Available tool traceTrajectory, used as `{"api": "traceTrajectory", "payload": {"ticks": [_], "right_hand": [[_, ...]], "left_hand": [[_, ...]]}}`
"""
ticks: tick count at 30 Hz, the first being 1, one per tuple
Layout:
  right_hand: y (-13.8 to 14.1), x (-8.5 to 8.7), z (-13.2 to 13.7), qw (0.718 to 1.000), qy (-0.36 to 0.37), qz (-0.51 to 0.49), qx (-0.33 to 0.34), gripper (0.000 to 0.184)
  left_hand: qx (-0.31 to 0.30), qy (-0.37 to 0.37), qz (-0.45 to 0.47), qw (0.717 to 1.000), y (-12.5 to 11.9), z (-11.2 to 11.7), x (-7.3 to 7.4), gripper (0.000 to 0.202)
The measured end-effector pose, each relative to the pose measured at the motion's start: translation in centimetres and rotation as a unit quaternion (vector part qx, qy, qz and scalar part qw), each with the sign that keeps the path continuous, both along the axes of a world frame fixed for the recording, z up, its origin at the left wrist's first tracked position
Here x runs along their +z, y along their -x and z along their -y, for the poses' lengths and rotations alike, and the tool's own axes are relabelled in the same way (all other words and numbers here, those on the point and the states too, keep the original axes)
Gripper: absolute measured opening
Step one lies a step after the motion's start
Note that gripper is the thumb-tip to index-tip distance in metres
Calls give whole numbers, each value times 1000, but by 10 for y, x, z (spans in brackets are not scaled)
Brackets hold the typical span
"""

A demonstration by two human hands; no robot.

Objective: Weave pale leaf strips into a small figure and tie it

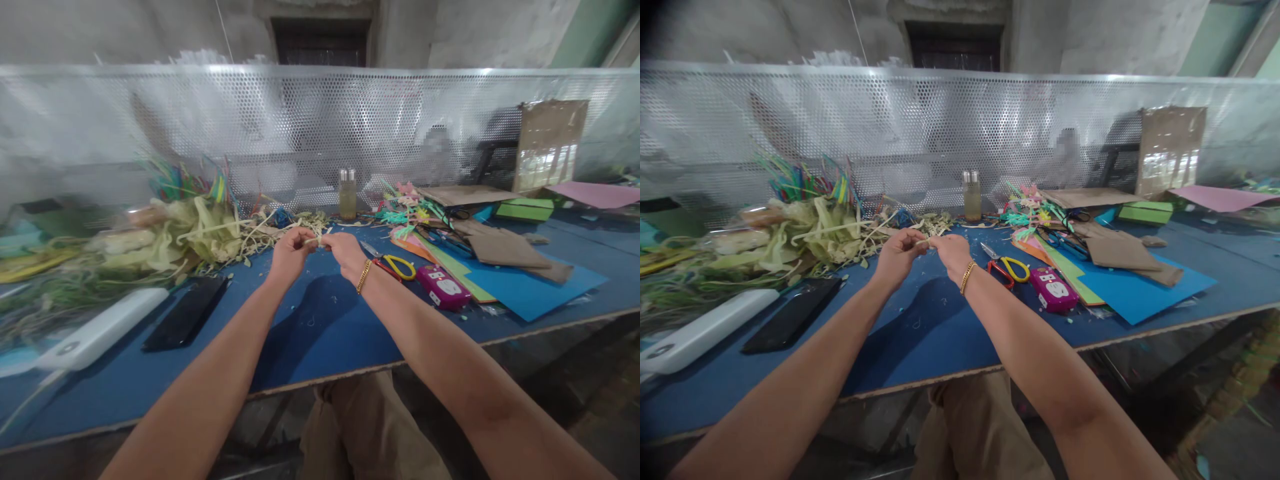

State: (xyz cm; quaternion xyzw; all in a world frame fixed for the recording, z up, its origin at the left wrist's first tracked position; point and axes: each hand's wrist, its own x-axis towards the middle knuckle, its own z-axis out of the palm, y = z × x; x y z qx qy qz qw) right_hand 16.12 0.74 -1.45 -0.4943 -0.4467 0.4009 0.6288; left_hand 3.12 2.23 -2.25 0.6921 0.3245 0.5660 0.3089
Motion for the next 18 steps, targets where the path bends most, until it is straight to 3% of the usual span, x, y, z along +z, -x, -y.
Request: {"api": "traceTrajectory", "payload": {"ticks": [8, 13, 18], "right_hand": [[-2, 1, 5, 999, -14, 26, 11, 13], [-4, 0, 6, 993, -40, 115, -3, 16], [-4, 3, 8, 992, -10, 126, -2, 16]], "left_hand": [[7, -1, -9, 1000, 5, -2, 2, 12], [7, 8, 14, 1000, 6, -5, -1, 17], [5, 25, 18, 999, 6, -7, -3, 22]]}}
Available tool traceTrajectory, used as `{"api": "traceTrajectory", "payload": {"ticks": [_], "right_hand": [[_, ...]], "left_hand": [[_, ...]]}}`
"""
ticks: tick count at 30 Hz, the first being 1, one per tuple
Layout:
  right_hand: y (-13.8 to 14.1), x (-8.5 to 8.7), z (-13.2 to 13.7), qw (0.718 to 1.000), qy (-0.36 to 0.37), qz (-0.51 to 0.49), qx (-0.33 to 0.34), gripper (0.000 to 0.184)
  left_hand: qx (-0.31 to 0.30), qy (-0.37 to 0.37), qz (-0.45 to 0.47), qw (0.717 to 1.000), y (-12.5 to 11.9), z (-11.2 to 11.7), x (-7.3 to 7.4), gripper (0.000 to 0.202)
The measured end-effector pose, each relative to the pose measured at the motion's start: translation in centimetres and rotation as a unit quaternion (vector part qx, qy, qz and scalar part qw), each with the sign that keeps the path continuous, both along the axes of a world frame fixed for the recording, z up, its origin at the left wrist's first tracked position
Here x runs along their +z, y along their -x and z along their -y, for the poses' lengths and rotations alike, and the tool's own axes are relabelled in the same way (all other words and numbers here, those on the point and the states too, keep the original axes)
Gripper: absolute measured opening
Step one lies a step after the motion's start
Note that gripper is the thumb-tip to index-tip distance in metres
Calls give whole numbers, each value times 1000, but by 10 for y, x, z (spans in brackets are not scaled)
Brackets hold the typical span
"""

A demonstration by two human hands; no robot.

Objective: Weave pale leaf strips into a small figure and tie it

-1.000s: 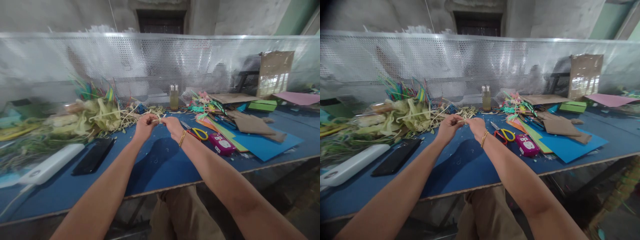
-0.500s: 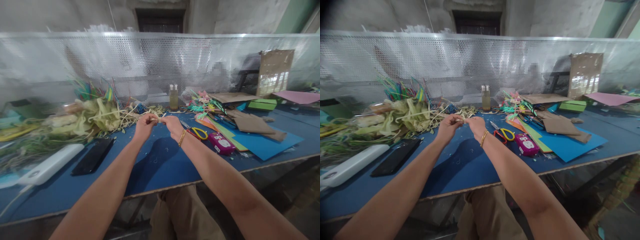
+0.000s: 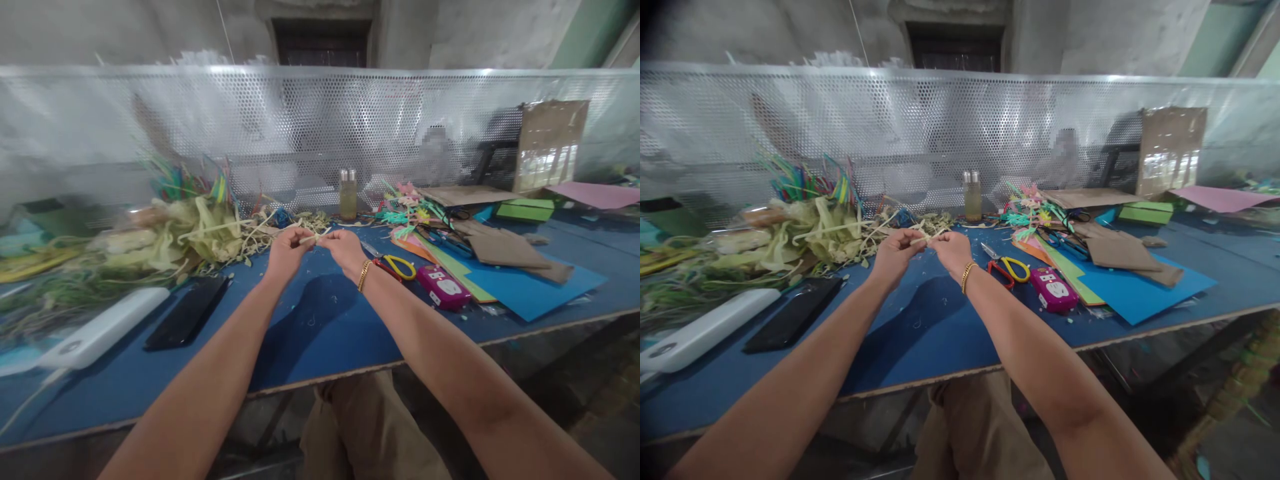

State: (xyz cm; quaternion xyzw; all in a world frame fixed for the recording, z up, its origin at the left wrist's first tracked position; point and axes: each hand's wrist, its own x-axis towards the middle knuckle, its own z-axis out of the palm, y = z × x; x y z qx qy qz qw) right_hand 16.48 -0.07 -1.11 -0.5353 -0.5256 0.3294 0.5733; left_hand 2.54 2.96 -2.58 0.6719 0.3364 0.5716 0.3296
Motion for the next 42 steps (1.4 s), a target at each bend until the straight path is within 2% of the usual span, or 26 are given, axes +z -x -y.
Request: {"api": "traceTrajectory", "payload": {"ticks": [10, 18, 28, 31, 37, 42], "right_hand": [[-2, -4, -9, 999, 25, -31, 4, 15], [3, -7, -10, 996, 20, -92, -12, 20], [5, 2, -2, 985, 78, -153, 9, 15], [5, 1, -1, 987, 54, -152, 3, 17], [5, -1, 2, 997, 4, -73, -12, 16], [5, 0, 4, 996, -7, -86, -3, 17]], "left_hand": [[-9, 26, -26, 999, -1, 2, 2, 28], [-21, 60, 2, 998, -7, 11, 4, 26], [-25, 60, 15, 998, -11, 12, 2, 21], [-19, 50, 11, 998, -9, 10, 1, 21], [0, 32, 10, 999, -7, 8, 1, 19], [26, 38, 22, 999, -8, 9, 3, 22]]}}
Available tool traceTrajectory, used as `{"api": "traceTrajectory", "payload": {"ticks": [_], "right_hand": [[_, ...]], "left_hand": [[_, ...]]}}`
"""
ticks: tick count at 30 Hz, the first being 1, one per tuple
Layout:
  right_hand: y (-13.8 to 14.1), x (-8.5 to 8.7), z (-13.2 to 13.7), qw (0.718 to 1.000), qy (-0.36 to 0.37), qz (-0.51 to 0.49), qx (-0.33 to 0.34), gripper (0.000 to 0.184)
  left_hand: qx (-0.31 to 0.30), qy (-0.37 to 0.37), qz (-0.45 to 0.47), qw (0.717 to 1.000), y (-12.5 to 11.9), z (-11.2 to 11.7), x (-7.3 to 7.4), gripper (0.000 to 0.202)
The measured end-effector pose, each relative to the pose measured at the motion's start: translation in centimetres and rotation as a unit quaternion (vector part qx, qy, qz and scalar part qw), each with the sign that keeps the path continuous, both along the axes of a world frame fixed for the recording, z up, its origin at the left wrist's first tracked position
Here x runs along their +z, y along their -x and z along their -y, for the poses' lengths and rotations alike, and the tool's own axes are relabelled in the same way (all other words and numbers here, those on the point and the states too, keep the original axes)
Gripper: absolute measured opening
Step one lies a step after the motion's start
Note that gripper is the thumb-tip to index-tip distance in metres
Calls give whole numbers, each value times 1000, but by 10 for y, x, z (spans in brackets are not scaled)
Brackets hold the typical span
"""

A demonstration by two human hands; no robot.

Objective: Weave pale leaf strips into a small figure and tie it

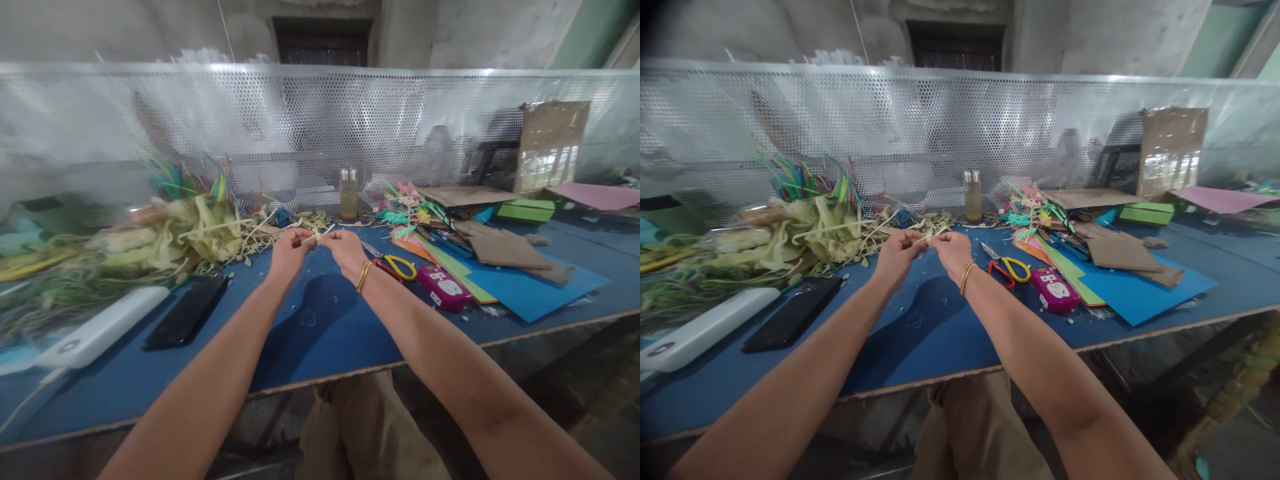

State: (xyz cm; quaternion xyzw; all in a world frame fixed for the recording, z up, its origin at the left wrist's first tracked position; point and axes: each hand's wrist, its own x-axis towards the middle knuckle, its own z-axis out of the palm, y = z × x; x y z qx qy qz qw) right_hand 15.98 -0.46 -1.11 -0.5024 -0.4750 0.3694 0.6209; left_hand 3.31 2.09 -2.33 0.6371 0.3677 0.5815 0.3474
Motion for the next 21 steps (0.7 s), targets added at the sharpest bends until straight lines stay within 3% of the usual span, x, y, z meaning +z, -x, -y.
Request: {"api": "traceTrajectory", "payload": {"ticks": [13, 21], "right_hand": [[1, -7, -11, 994, -61, -84, 17, 35], [1, -1, -5, 988, -37, -140, 45, 39]], "left_hand": [[-15, -7, -15, 1000, 4, -4, 1, 21], [-59, 23, 21, 998, 3, -1, 3, 20]]}}
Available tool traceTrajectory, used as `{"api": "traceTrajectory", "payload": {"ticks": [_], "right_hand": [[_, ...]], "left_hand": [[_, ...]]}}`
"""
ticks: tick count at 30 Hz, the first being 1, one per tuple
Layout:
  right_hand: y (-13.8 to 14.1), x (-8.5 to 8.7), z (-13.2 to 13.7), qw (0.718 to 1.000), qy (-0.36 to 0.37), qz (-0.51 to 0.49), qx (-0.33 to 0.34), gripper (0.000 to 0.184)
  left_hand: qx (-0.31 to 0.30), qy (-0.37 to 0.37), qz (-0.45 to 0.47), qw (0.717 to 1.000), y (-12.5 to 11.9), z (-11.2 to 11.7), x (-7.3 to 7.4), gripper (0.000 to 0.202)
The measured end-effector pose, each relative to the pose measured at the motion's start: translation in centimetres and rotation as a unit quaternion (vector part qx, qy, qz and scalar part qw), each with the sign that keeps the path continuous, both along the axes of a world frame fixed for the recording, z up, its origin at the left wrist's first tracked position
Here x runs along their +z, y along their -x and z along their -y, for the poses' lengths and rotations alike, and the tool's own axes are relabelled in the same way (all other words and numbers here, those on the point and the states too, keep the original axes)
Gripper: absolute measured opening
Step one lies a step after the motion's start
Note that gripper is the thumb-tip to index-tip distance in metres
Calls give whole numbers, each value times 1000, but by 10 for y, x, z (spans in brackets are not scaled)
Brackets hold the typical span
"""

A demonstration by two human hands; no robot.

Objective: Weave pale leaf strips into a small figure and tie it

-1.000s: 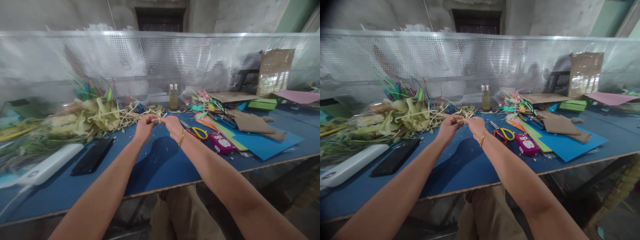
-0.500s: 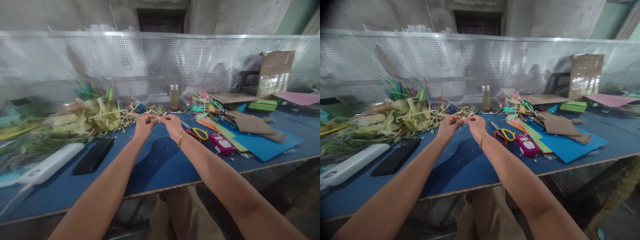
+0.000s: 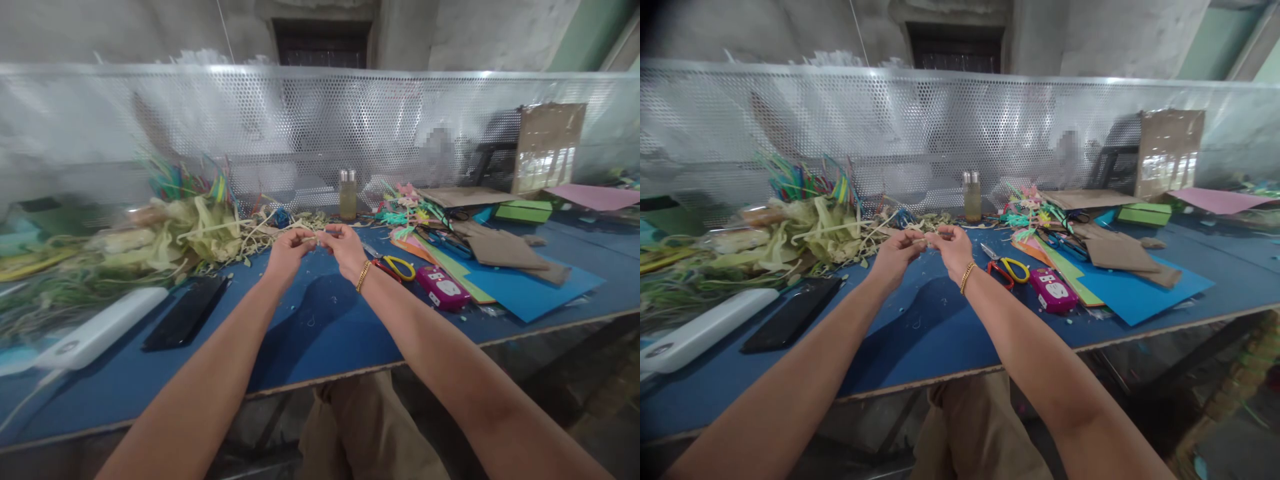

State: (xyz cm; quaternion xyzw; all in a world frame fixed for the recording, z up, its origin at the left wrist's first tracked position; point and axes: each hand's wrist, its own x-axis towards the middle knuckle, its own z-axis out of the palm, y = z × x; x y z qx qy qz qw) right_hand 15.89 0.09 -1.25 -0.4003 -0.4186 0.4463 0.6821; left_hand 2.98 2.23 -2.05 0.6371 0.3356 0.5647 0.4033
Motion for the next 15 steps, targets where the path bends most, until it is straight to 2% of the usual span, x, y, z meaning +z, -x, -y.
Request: {"api": "traceTrajectory", "payload": {"ticks": [7, 11, 15], "right_hand": [[-1, 1, 0, 998, -3, 11, 67, 18], [-3, 1, 3, 997, 7, 48, 64, 16], [-4, 2, 3, 996, 9, 65, 58, 15]], "left_hand": [[7, 44, 54, 998, 2, -1, 1, 22], [-3, 54, 71, 996, 4, -1, 4, 23], [-17, 49, 42, 998, 6, 1, 6, 24]]}}
